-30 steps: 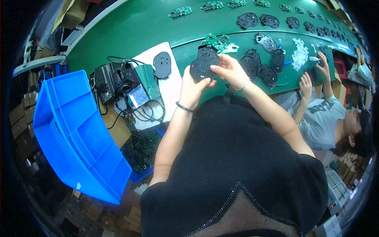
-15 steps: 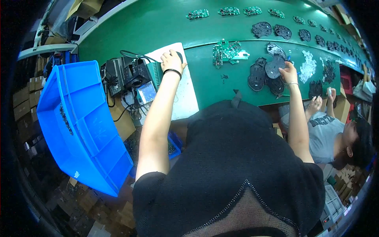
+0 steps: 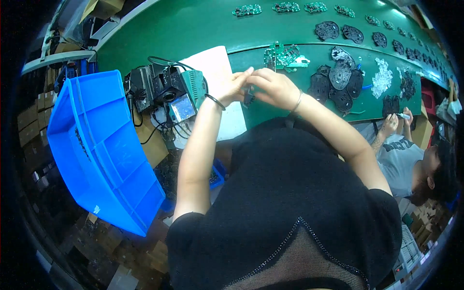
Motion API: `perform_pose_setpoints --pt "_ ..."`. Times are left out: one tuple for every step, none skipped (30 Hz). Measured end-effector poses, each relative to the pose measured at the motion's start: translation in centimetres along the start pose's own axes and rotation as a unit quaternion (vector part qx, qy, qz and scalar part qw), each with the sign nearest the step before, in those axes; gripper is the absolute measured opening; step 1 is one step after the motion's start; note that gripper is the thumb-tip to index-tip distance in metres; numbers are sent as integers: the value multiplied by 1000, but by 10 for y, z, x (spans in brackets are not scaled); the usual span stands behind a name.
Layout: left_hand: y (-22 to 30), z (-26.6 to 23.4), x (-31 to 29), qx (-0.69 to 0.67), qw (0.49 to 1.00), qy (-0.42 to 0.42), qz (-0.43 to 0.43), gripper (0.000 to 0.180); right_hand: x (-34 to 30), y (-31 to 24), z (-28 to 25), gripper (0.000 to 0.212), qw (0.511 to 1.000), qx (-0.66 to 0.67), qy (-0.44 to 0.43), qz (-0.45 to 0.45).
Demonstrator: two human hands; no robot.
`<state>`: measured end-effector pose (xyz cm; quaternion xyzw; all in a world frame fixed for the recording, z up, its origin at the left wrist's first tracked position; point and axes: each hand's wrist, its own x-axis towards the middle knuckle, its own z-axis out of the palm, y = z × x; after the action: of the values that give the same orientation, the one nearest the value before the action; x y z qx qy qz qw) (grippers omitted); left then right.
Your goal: The person assembles computer mouse housings by hand, inserting PCBs and plastic components into them at a production line station.
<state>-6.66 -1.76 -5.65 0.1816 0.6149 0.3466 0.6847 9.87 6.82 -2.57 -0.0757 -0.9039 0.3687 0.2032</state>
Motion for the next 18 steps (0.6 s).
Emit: perform_pose_setpoints --pt "-1 4 -5 11 1000 17 -3 67 5 7 2 38 1000 -2 -4 9" --pt "-6 3 -7 9 1000 17 -3 67 9 12 3 33 1000 -5 -7 18" --pt "-15 -2 -7 -84 994 -59 24 60 10 16 2 23 997 38 60 26" --pt "-23 -7 -8 -176 974 -131 53 54 10 15 -2 22 983 125 84 101" --pt "-33 -12 -10 -220 959 -162 82 49 8 21 -2 20 977 147 87 131" --pt "-44 -6 -9 -222 958 -162 82 49 5 29 -1 19 968 167 90 162" --pt "-53 9 -7 -168 970 -81 159 47 -2 39 8 18 922 305 113 211" --pt "-58 20 -8 -114 966 8 233 46 -2 35 10 18 922 305 109 212" --pt "-59 26 -8 -134 963 24 235 40 -5 28 13 18 896 352 82 258" --pt "-61 28 -9 -136 962 24 235 40 -7 22 14 18 866 396 55 302" --pt "-62 30 -9 -208 952 11 225 38 -12 23 19 19 841 420 67 335" --pt "-64 30 -11 -278 936 -3 215 37 -21 29 23 19 841 420 64 335" --pt "-67 29 -12 -313 927 11 206 27 -33 39 24 19 911 263 25 318" --pt "-68 26 -14 -321 923 15 211 27 -46 48 26 19 951 98 -14 293" --pt "-70 20 -16 -318 925 22 207 26 -58 57 28 19 951 97 -15 293" --pt "-71 16 -19 -313 927 29 203 26 -69 66 30 18 972 -5 -67 227" --pt "-67 17 -22 -336 916 42 214 24 -74 69 32 19 975 -105 -118 157" --pt "-63 19 -25 -369 901 41 224 22 -76 73 35 19 975 -105 -118 156"
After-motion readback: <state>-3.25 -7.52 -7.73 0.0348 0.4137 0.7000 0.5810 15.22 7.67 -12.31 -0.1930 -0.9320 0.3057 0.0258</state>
